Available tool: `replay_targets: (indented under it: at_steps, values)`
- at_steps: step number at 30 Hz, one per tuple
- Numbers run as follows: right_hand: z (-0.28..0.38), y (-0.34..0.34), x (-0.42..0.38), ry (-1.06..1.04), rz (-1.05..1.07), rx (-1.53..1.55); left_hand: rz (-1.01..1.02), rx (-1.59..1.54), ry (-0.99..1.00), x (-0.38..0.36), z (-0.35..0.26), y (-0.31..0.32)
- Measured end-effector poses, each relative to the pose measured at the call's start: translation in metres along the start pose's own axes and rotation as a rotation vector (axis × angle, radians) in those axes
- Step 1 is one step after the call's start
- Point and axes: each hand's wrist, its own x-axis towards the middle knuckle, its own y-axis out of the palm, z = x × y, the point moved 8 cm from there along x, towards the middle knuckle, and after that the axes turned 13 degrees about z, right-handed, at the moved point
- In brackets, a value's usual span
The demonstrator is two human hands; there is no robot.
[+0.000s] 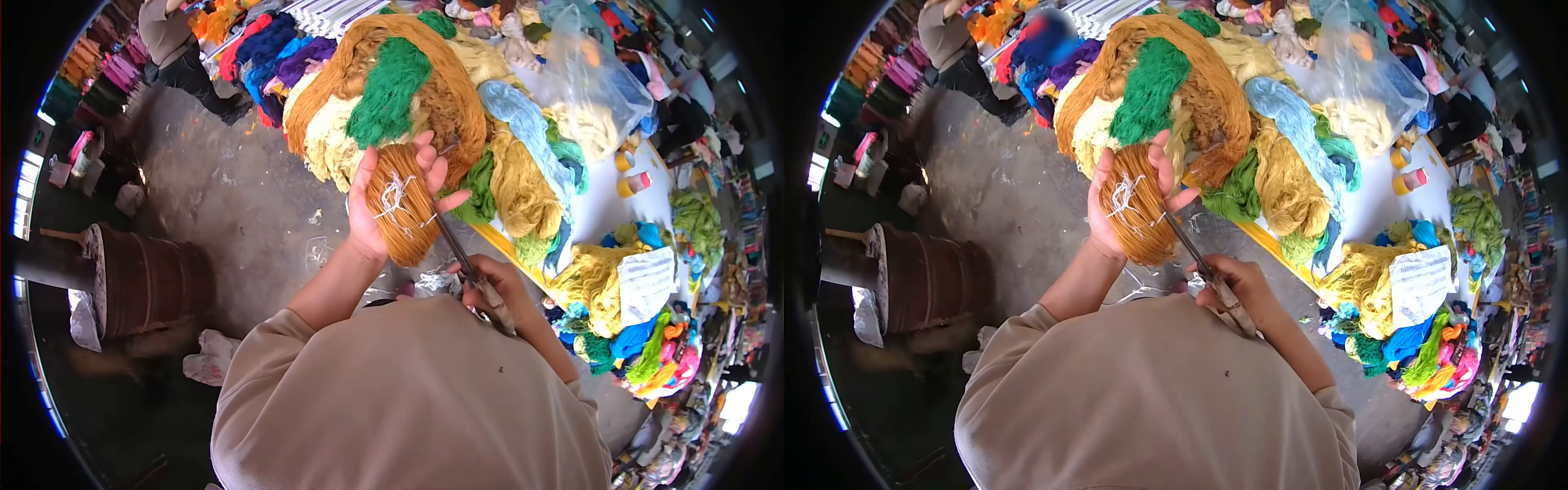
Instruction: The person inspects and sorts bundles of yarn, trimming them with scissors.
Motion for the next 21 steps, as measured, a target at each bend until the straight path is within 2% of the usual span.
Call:
replay_targets:
  at_steps: [3,5,6,7,9,11,12,14,15,17,19,21]
  values:
    - [-0.001,0.001,0.004,-0.058,-0.042,-0.032,-0.029,0.089,-0.007,-0.004,-0.004,-0.003]
    - [0.005,-0.004,0.010,-0.168,-0.135,-0.003,-0.137,0.208,-0.022,-0.008,-0.006,-0.010]
    - [0.025,-0.005,0.013,-0.162,-0.198,-0.021,-0.270,0.273,-0.004,-0.009,-0.003,-0.010]
    - [0.048,-0.002,0.020,-0.306,-0.270,-0.083,-0.298,0.335,-0.012,-0.009,-0.001,-0.015]
    - [0.085,-0.005,0.032,-0.537,-0.306,-0.620,-0.333,0.348,-0.056,-0.010,0.005,-0.027]
    - [0.100,0.005,0.046,-0.569,-0.227,-0.950,-0.359,0.503,-0.051,-0.008,0.011,-0.028]
    - [0.089,0.006,0.049,-0.515,-0.221,-0.999,-0.336,0.523,-0.049,-0.007,0.006,-0.031]
    - [0.075,-0.001,0.026,-0.583,-0.276,-0.827,-0.379,0.647,0.027,-0.007,-0.020,-0.028]
    - [0.056,-0.007,0.011,-0.523,-0.260,-0.758,-0.402,0.668,0.112,-0.009,-0.037,-0.027]
    - [0.012,-0.019,-0.032,-0.367,-0.354,-0.681,-0.395,0.767,0.220,-0.015,-0.069,-0.018]
    - [-0.072,-0.037,-0.073,0.072,-0.406,-0.595,-0.364,0.910,0.194,-0.014,-0.073,-0.004]
    - [-0.158,-0.055,-0.111,0.602,-0.425,-0.565,-0.237,1.112,0.014,-0.010,-0.055,0.003]
